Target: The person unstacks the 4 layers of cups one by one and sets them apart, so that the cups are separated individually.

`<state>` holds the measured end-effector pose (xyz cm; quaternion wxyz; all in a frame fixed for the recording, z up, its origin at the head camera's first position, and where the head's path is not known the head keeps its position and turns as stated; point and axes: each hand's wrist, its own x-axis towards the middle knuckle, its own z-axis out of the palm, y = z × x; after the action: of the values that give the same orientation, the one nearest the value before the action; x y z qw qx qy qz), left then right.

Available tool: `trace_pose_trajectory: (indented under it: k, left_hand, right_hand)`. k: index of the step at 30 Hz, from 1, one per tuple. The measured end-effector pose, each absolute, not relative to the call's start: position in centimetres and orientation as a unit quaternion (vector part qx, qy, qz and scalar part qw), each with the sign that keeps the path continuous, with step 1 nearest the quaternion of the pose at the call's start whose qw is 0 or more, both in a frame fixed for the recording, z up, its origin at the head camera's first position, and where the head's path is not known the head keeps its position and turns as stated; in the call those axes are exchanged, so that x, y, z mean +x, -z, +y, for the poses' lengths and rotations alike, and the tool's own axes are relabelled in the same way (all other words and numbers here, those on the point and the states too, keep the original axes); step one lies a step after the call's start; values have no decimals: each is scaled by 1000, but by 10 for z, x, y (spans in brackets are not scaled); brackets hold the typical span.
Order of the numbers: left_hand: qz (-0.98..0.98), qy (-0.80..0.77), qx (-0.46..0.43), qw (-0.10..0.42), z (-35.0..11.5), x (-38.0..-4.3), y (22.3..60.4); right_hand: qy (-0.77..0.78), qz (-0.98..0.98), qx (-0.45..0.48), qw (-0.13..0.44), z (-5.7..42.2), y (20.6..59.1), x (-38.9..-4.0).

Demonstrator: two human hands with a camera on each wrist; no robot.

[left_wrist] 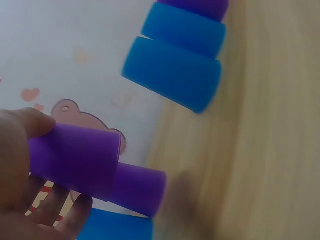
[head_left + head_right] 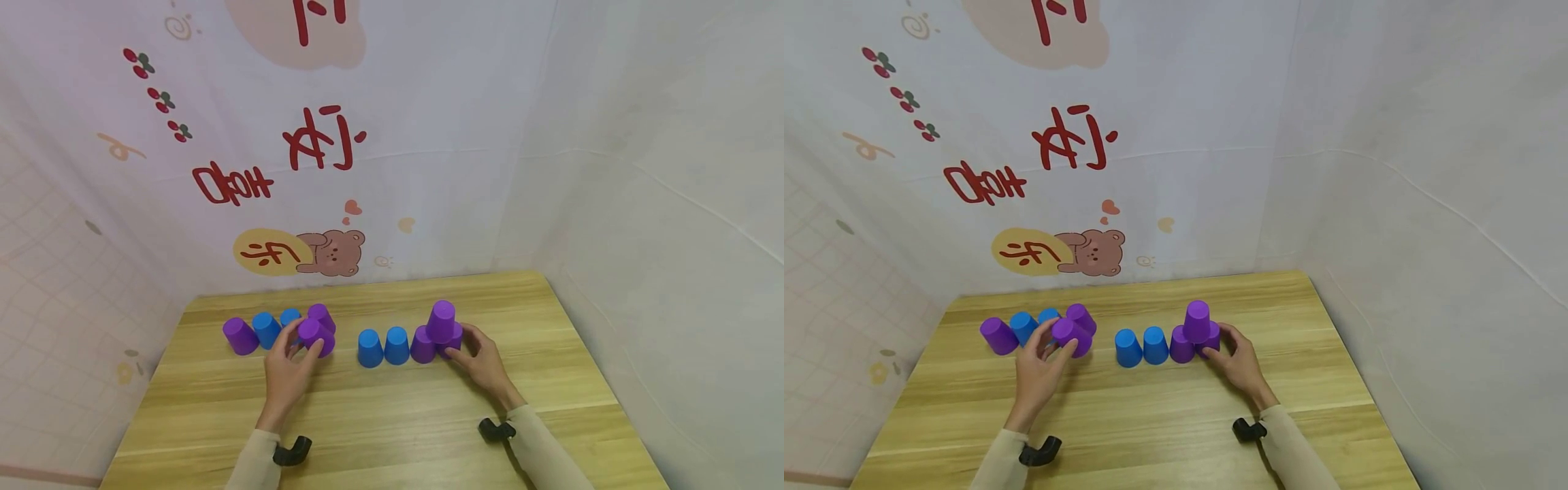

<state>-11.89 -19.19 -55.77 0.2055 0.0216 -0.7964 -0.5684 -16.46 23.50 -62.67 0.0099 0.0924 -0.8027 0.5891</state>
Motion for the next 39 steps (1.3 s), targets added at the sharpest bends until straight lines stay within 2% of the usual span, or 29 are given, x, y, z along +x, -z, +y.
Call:
trace_pose_trajectory:
  k: [14, 39]
  left_hand:
    - [-811, 544, 65, 203, -188, -121, 587]
    - [-816, 533, 70, 211, -183, -130, 604]
  right_hand:
    - [-586, -805, 92, 11, 237, 626, -168]
    - [-583, -807, 96, 8, 241, 627, -176]
